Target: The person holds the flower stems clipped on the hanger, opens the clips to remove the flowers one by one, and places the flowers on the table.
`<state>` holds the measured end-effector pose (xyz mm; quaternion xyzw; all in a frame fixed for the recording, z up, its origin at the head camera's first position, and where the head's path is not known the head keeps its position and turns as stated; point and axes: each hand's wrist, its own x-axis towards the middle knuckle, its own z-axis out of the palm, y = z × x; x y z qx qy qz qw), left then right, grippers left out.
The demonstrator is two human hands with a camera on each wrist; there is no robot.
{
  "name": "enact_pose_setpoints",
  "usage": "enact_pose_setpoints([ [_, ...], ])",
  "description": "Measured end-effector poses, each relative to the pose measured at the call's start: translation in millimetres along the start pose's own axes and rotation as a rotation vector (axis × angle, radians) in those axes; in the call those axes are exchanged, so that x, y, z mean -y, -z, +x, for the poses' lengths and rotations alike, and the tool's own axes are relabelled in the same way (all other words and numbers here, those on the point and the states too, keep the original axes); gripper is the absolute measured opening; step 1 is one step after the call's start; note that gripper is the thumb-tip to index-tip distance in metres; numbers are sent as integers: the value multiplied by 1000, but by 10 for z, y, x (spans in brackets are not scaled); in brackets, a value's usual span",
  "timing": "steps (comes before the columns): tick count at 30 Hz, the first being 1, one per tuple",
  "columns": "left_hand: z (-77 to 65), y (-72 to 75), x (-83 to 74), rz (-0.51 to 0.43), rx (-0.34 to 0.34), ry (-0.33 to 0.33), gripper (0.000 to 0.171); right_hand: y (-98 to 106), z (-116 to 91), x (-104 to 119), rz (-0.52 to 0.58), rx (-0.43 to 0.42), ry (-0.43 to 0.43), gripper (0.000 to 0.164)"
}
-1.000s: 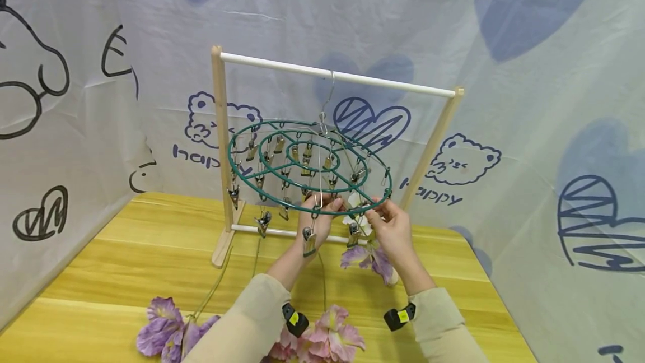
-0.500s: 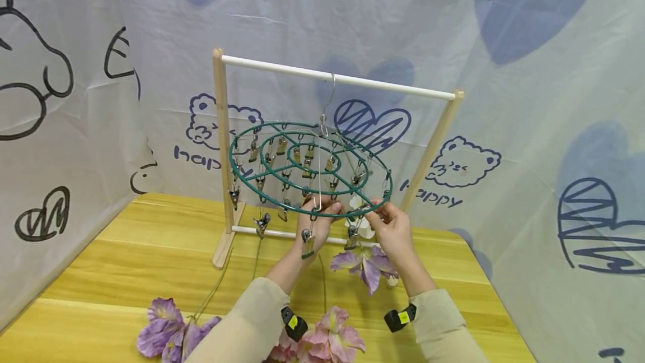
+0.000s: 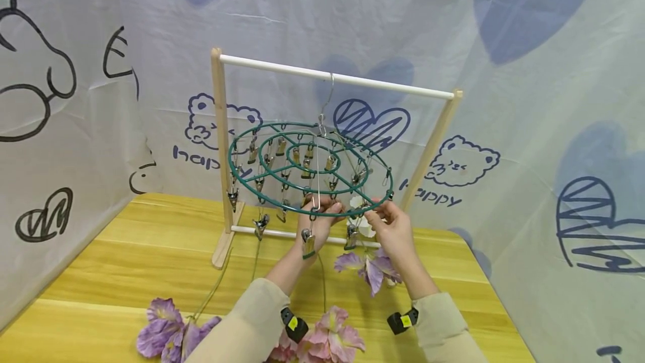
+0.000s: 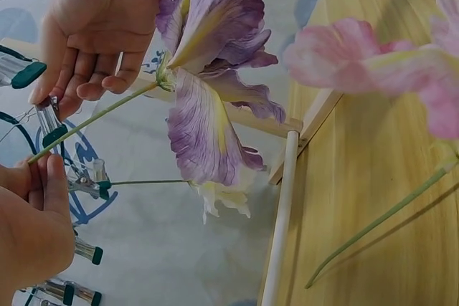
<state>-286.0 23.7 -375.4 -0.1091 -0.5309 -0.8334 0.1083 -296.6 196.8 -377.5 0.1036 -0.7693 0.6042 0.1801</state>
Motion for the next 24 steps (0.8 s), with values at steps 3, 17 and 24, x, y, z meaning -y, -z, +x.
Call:
enact_pose_setpoints([
  [3, -5, -1, -7, -12, 2, 31, 14, 12, -9, 1, -10, -10, 0, 26],
  [17, 23, 37, 69, -3, 32, 227, 18, 157, -5, 81, -13, -5, 10, 28],
  [24, -13, 24, 4, 54, 60, 316, 19, 244, -9, 106, -50, 26, 25, 29],
])
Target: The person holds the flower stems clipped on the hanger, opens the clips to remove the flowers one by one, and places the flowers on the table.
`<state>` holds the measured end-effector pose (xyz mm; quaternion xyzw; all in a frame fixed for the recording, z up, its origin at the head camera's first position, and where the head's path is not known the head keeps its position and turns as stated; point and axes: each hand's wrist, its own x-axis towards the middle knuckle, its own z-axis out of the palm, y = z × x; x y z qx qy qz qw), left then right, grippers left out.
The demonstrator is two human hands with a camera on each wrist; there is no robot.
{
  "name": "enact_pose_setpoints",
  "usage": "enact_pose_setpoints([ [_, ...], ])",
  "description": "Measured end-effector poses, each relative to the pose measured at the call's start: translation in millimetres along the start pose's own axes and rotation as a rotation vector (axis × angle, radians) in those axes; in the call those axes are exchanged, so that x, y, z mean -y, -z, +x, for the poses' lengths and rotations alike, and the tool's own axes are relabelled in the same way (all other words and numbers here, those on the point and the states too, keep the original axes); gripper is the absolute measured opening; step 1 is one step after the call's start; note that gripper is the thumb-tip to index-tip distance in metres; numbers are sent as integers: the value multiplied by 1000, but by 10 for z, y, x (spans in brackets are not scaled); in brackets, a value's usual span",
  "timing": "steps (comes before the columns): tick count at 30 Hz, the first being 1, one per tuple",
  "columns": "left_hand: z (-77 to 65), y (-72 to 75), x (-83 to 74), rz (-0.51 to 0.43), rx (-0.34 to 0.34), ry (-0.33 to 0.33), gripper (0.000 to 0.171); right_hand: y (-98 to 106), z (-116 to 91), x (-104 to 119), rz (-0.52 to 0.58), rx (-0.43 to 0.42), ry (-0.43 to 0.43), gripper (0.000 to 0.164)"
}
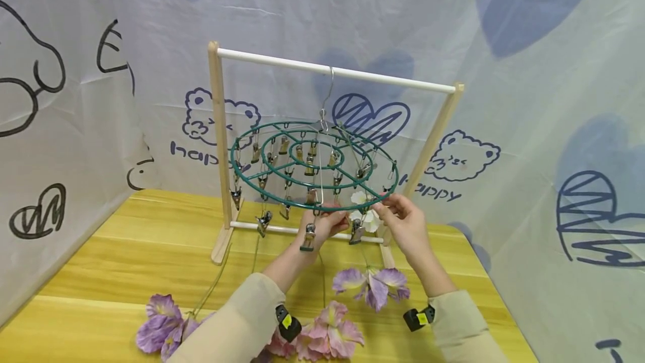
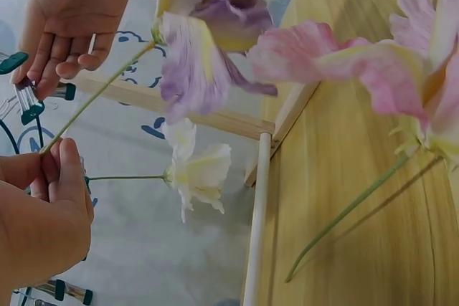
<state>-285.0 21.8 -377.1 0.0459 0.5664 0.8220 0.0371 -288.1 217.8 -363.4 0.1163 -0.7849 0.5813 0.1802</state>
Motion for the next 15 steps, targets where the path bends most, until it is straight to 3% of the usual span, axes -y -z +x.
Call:
enact_pose_setpoints([
  [8, 33, 17, 64, 19, 30, 82, 32, 93, -5, 46, -64, 28, -5, 27],
  [15, 120, 78, 187, 31, 152, 150, 37, 137, -15, 72, -101, 45, -25, 27],
])
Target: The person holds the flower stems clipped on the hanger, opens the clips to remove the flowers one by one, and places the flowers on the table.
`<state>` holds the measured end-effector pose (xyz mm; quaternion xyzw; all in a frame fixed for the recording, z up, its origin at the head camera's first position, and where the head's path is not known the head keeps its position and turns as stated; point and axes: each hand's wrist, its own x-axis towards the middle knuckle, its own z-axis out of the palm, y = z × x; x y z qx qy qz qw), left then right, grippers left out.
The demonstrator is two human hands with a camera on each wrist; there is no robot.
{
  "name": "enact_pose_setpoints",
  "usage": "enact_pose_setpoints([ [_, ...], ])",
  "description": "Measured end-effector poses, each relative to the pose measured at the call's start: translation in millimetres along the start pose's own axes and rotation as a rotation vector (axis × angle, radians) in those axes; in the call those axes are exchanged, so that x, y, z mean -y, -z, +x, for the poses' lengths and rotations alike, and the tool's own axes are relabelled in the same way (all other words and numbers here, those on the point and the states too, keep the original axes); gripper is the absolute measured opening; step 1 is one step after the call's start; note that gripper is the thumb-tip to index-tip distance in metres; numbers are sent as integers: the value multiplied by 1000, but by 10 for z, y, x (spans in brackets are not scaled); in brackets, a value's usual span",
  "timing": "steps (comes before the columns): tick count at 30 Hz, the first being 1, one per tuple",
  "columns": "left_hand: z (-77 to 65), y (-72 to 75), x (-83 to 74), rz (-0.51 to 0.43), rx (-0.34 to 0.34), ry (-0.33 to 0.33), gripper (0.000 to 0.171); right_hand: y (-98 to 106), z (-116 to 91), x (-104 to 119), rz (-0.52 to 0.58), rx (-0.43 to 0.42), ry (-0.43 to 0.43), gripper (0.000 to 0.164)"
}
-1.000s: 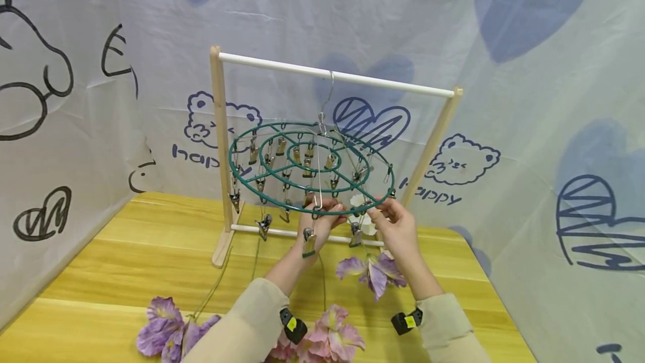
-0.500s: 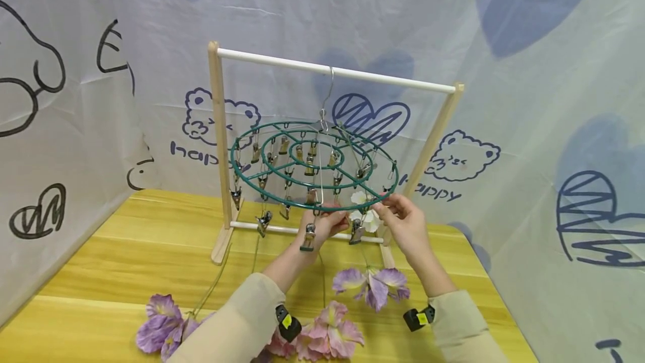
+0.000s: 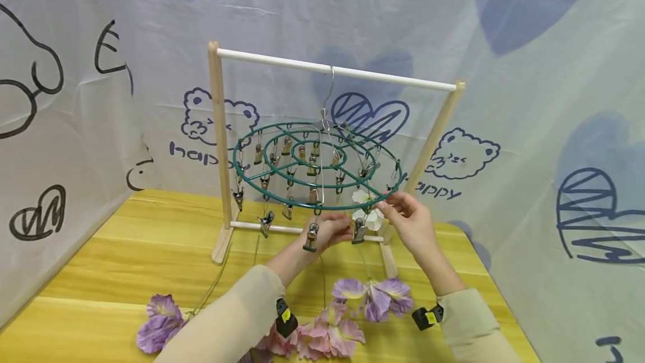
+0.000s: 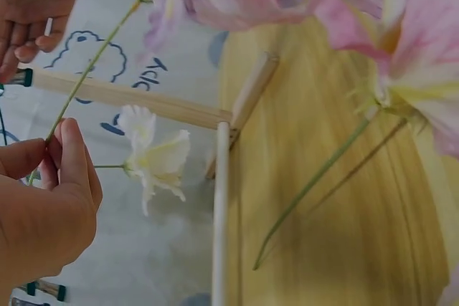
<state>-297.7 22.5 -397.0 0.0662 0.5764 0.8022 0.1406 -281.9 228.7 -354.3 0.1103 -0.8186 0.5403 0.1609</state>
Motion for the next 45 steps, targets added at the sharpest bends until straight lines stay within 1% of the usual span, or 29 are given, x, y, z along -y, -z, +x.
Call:
enact_pose_setpoints([
  [2, 53, 22, 47, -2, 35, 36, 34, 10, -6, 5, -7, 3, -1, 27],
  [5, 133, 50, 122, 19, 60, 83, 35, 21, -20, 10, -16, 7, 0, 28],
  [8, 197, 76, 206, 52, 64, 108, 43, 32, -40, 16, -26, 16, 4, 29],
  [11, 249, 95, 300, 83, 63, 133, 47, 42, -59, 19, -34, 28, 12, 30],
  [16, 305, 99, 442, 114, 67, 197, 39, 54, -87, 18, -44, 36, 22, 26],
  [21, 334, 77, 561, 101, 60, 257, 29, 61, -112, 29, -53, 37, 25, 24],
  [24, 350, 63, 636, 84, 69, 263, 20, 63, -130, 51, -61, 41, 32, 24],
  [27, 365, 52, 705, 88, 89, 263, 10, 65, -148, 74, -65, 43, 34, 25],
  [30, 377, 47, 764, 110, 103, 264, 10, 69, -159, 89, -64, 45, 31, 25],
  [33, 375, 41, 800, 120, 91, 277, 10, 70, -168, 104, -61, 45, 29, 26],
  [37, 371, 35, 845, 129, 49, 300, 8, 68, -179, 111, -54, 43, 28, 25],
  [40, 373, 35, 877, 168, 23, 313, 5, 67, -188, 115, -49, 44, 31, 24],
  [45, 378, 40, 919, 220, 6, 338, 5, 66, -211, 139, -54, 50, 43, 24],
])
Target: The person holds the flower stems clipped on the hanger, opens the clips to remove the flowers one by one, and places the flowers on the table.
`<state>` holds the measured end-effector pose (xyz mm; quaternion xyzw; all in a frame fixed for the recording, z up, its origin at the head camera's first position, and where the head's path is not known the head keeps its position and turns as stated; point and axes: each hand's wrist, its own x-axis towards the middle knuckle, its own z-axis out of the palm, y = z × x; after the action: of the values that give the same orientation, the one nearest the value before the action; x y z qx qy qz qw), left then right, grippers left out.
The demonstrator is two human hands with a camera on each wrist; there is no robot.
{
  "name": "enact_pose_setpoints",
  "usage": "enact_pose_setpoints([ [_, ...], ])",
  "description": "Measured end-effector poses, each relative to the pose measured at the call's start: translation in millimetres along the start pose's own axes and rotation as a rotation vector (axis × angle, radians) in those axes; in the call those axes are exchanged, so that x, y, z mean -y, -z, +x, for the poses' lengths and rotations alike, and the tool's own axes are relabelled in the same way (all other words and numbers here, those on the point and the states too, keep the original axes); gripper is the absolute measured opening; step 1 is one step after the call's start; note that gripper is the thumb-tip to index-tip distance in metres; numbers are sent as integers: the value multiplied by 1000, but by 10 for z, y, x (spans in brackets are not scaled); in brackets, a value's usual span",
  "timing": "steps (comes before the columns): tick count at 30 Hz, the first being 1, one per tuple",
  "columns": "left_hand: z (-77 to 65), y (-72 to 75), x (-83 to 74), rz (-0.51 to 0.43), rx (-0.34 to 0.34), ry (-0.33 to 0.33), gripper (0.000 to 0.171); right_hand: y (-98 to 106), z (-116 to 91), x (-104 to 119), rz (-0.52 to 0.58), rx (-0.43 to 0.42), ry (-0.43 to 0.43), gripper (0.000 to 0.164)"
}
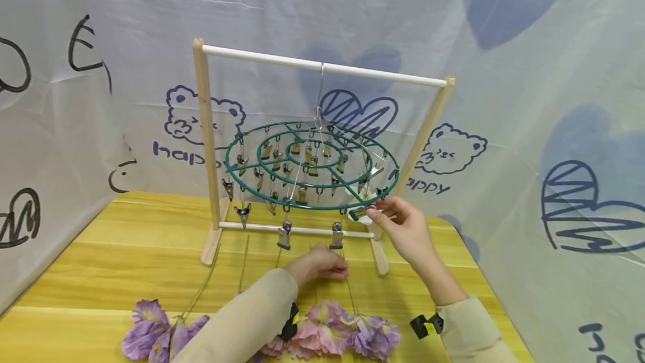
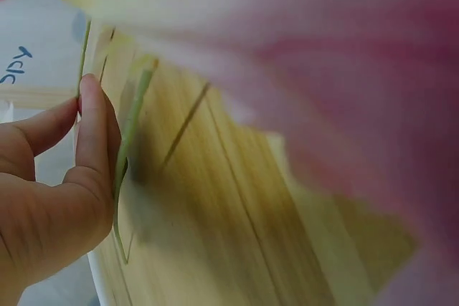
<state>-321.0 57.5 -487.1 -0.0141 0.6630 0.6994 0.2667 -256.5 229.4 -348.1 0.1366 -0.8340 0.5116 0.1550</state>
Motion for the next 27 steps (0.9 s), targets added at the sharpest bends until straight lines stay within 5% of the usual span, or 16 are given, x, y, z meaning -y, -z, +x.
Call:
enact_pose_setpoints([
  [21, -19, -17, -6, 81, -11, -10, 11, -145, -17, 49, 40, -16, 37, 21],
  [27, -84, -47, -166, 14, -51, -141, 22, -163, -32, 55, 49, -23, 32, 21],
])
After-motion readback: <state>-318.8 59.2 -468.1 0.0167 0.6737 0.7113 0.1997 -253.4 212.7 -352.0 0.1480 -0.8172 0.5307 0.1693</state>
